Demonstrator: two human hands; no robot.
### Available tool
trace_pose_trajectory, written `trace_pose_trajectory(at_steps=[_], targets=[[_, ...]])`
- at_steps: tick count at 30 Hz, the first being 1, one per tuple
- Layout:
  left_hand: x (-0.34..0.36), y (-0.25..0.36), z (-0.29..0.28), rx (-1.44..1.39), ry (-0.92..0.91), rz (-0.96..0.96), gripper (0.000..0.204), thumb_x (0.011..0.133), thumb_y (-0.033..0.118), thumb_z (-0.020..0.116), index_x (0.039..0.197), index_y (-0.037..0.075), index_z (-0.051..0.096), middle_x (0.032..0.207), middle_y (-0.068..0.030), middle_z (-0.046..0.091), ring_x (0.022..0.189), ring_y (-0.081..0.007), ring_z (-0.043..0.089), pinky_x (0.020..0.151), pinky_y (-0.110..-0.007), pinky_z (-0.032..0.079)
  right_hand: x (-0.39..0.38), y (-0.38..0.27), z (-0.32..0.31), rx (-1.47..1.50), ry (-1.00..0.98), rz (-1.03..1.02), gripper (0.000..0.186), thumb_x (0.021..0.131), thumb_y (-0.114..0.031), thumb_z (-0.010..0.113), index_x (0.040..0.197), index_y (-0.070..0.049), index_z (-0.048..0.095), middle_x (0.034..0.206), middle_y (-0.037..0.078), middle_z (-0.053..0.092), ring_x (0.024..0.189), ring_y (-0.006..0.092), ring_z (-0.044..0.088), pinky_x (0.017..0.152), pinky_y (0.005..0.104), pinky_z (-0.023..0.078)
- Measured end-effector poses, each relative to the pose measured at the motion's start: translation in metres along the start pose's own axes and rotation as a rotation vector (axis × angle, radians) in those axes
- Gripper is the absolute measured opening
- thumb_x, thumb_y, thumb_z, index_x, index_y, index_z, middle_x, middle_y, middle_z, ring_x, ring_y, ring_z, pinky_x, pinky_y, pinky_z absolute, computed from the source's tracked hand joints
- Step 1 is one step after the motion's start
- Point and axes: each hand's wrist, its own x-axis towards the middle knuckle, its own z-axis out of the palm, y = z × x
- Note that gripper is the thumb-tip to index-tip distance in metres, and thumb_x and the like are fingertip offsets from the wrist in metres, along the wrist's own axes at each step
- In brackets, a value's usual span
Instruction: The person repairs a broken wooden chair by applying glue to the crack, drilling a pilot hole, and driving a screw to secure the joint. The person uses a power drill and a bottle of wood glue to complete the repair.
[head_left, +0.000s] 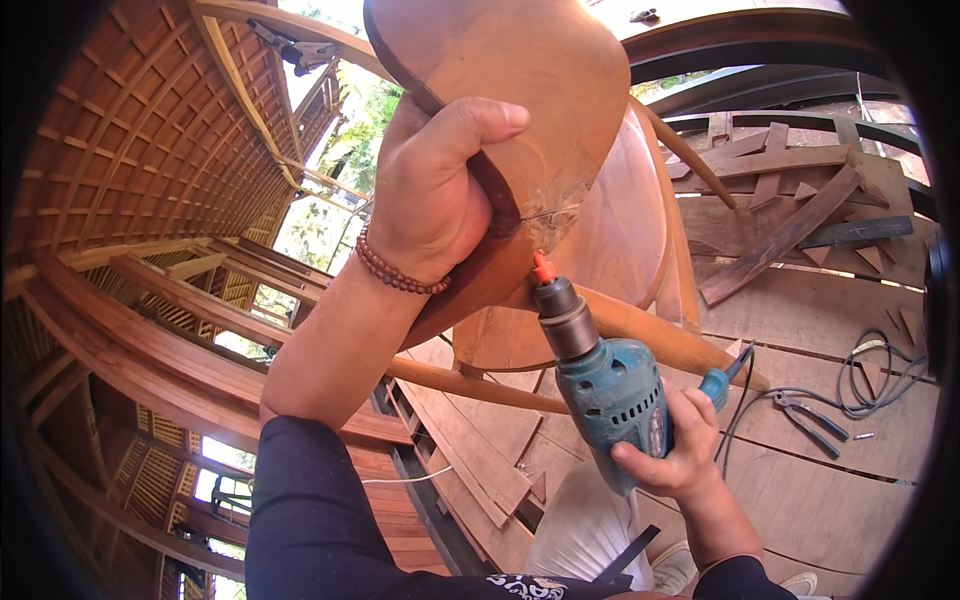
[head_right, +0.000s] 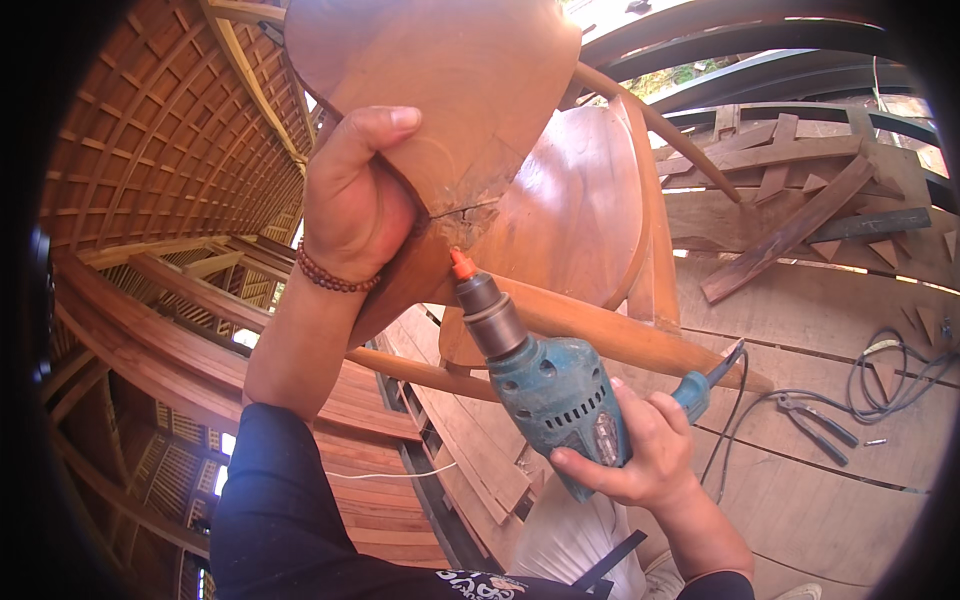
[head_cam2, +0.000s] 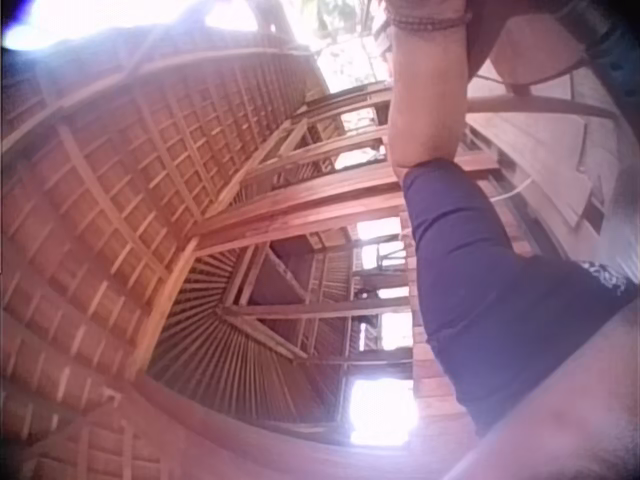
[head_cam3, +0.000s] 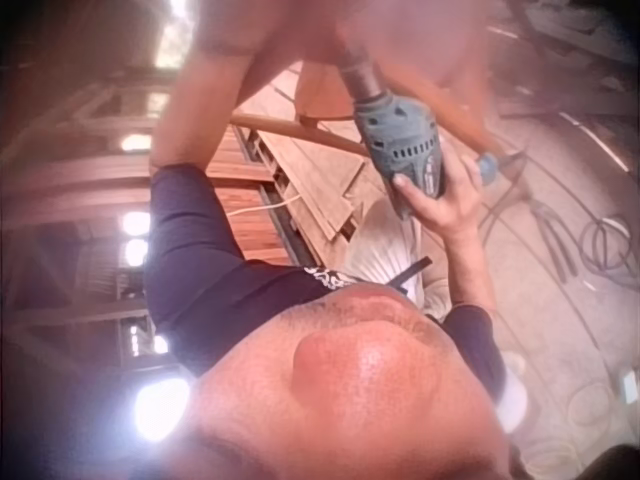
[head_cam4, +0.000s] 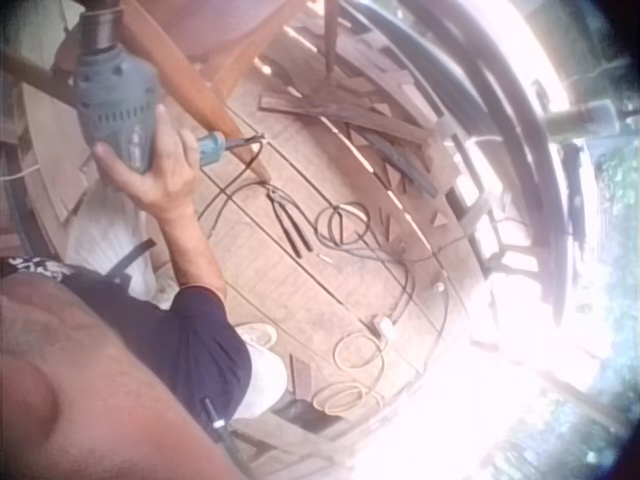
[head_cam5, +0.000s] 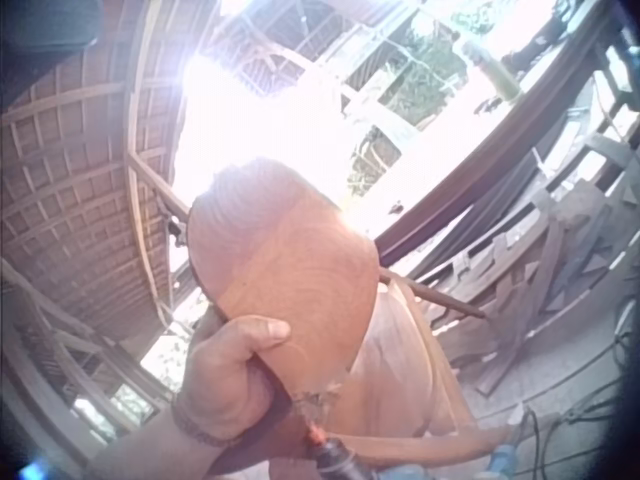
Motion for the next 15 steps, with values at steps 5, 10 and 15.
trace_pose_trajectory(at_steps=[5, 10, 15], targets=[[0.0009, -0.0004, 0.0038, 0.011, -0.002, 0.028, 0.03, 0.081, -0.001, 0.061, 0.111, -0.004, 0.061, 0.103, -0.0108, 0.066, 0.097, -0.0212, 0.064, 0.091, -0.034, 0.05, 0.0042, 0.0006, -0.0028, -0.035, -0.007, -0.017, 0.046, 0.075, -0.028, 0.077, 0.113, -0.05, 0.063, 0.115, 0.017, 0.058, 0.095, 0.0257, 0.061, 0.077, 0.0375, 0.047], [0.0007, -0.001, 0.0038, 0.013, 0.009, 0.039, 0.03, 0.081, -0.001, 0.061, 0.11, -0.004, 0.061, 0.104, -0.011, 0.065, 0.097, -0.021, 0.063, 0.091, -0.034, 0.049, 0.0041, 0.0013, -0.0043, -0.044, -0.016, -0.024, 0.046, 0.075, -0.028, 0.077, 0.112, -0.051, 0.063, 0.116, 0.017, 0.058, 0.093, 0.0256, 0.061, 0.077, 0.0378, 0.048], [0.0019, -0.0019, -0.0004, 0.009, 0.004, 0.017, 0.03, 0.081, -0.001, 0.061, 0.11, -0.005, 0.061, 0.105, -0.011, 0.065, 0.097, -0.021, 0.063, 0.091, -0.034, 0.049, 0.0021, 0.0025, 0.0007, -0.014, -0.002, -0.003, 0.047, 0.074, -0.028, 0.077, 0.113, -0.051, 0.063, 0.115, 0.017, 0.058, 0.091, 0.0263, 0.061, 0.074, 0.0353, 0.048]])
